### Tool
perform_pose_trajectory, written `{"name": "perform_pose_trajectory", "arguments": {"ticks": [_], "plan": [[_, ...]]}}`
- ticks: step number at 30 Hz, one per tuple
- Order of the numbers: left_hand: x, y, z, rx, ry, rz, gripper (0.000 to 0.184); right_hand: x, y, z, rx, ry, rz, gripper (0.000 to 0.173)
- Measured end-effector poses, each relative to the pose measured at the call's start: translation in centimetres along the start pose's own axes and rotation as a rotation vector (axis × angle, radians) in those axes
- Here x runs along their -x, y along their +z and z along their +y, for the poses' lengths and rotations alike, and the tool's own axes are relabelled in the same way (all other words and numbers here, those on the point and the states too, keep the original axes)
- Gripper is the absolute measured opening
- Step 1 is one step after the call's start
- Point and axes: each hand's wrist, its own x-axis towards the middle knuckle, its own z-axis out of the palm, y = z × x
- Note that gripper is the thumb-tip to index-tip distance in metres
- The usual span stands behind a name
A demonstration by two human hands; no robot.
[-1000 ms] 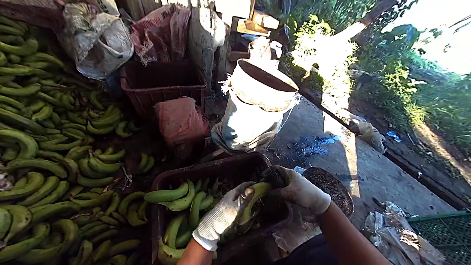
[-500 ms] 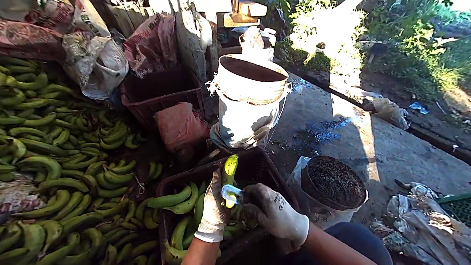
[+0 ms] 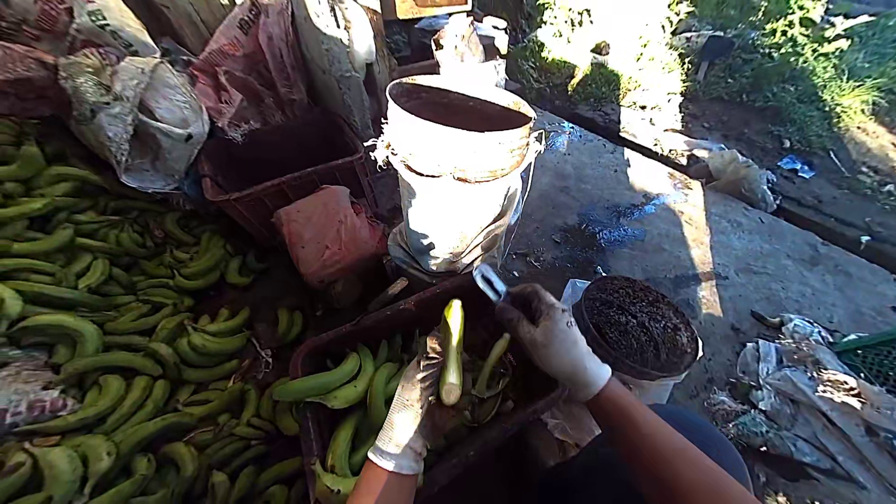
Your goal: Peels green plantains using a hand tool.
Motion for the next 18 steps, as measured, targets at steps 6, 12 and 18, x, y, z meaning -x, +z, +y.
{"name": "perform_pose_trajectory", "arguments": {"ticks": [6,12,18], "plan": [[-1.2,-0.8,0.3,-0.109,0.294,0.216,0.041,5.4,3.7,-1.6,-0.049,-0.226,-0.358,0.045],[0.7,-1.5,0.5,-0.043,0.084,-0.053,0.040,2.0,4.2,0.3,0.155,-0.378,-0.026,0.040],[0.6,-0.4,-0.7,0.073,-0.125,-0.228,0.054,-1.0,0.2,0.4,0.093,-0.011,0.086,0.056]]}}
